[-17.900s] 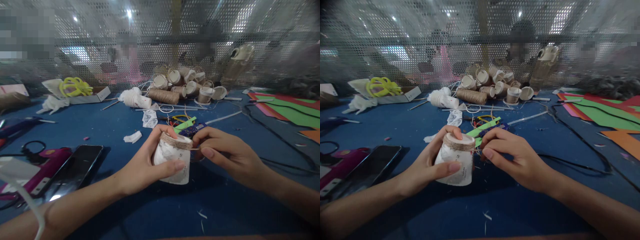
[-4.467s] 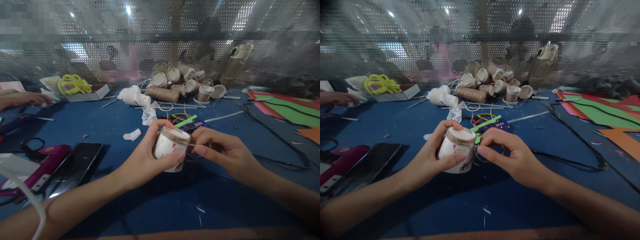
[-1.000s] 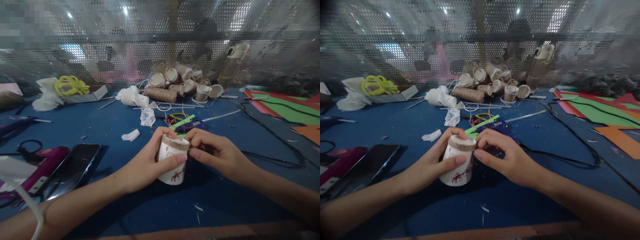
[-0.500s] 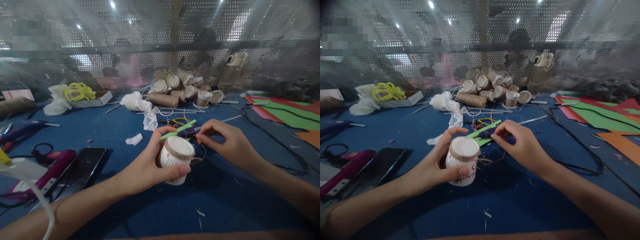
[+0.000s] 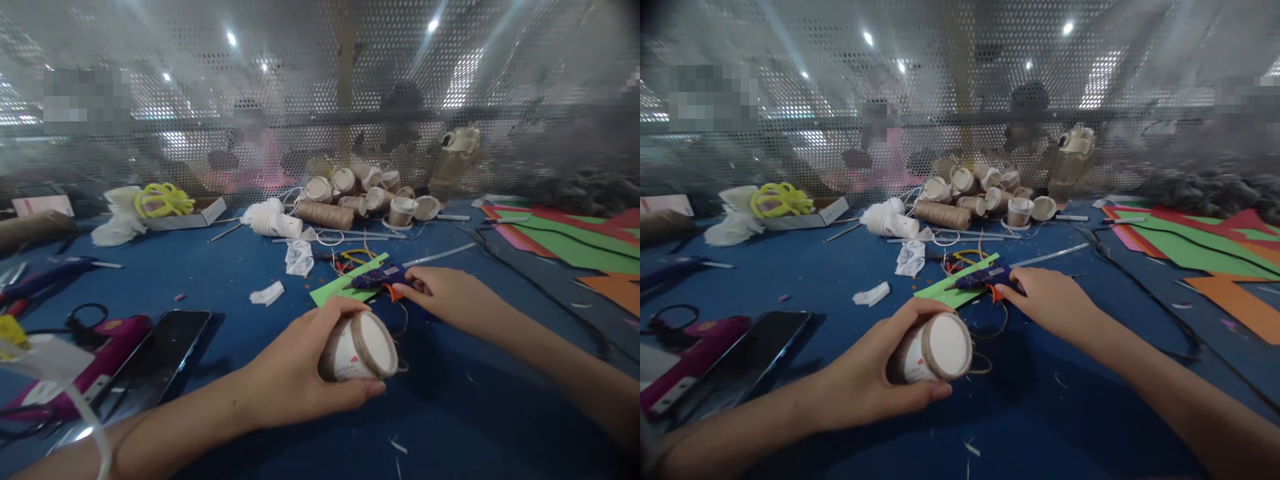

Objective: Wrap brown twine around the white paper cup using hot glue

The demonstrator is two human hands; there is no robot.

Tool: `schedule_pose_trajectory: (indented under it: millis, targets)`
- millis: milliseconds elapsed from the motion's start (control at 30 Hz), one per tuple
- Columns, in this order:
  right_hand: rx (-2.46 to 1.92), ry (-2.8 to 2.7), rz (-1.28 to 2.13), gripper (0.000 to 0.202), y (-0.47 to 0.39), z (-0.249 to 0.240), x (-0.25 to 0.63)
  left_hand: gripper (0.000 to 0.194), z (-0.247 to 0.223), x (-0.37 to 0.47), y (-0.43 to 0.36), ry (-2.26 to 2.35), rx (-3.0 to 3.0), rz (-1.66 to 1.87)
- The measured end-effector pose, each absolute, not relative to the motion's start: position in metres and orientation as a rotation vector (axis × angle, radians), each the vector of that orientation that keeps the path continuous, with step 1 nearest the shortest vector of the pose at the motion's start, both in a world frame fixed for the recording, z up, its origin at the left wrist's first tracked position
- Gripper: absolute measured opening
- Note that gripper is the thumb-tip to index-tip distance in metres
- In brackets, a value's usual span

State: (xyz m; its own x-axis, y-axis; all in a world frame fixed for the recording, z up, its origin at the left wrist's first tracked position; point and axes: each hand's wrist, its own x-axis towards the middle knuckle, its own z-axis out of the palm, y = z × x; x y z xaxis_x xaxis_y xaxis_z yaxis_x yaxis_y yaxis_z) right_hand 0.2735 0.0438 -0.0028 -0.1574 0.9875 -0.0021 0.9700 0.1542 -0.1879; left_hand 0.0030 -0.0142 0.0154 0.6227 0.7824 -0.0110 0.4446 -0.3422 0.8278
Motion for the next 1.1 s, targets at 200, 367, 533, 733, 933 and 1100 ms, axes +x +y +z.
schedule_pose_trajectory:
  millis: [200, 367, 533, 733, 933, 1100]
  targets:
    - [-1.898, -2.278, 0.346, 0.039, 0.051, -0.008, 0.28, 0.06, 0.014, 0.002, -0.011, 0.936, 1.912, 0.417]
    - [-1.839, -2.239, 0.419, 0.04, 0.055, -0.01, 0.283, 0.058, 0.014, 0.002, -0.008, 0.921, 1.832, 0.409]
    - [-1.782, -2.163, 0.462, 0.038, 0.055, -0.008, 0.284, 0.061, 0.014, -0.001, -0.006, 0.935, 1.78, 0.411]
    - [-1.678, -1.915, 0.451, 0.033, 0.061, -0.003, 0.292, 0.057, 0.017, -0.002, -0.003, 0.908, 1.712, 0.442]
    - [-1.369, -1.69, 0.689, 0.038, 0.057, 0.001, 0.284, 0.061, 0.013, 0.0, -0.006, 0.916, 1.589, 0.48]
    - [-1.183, -1.561, 0.754, 0.037, 0.047, -0.001, 0.274, 0.055, 0.011, 0.004, -0.008, 0.924, 1.496, 0.707]
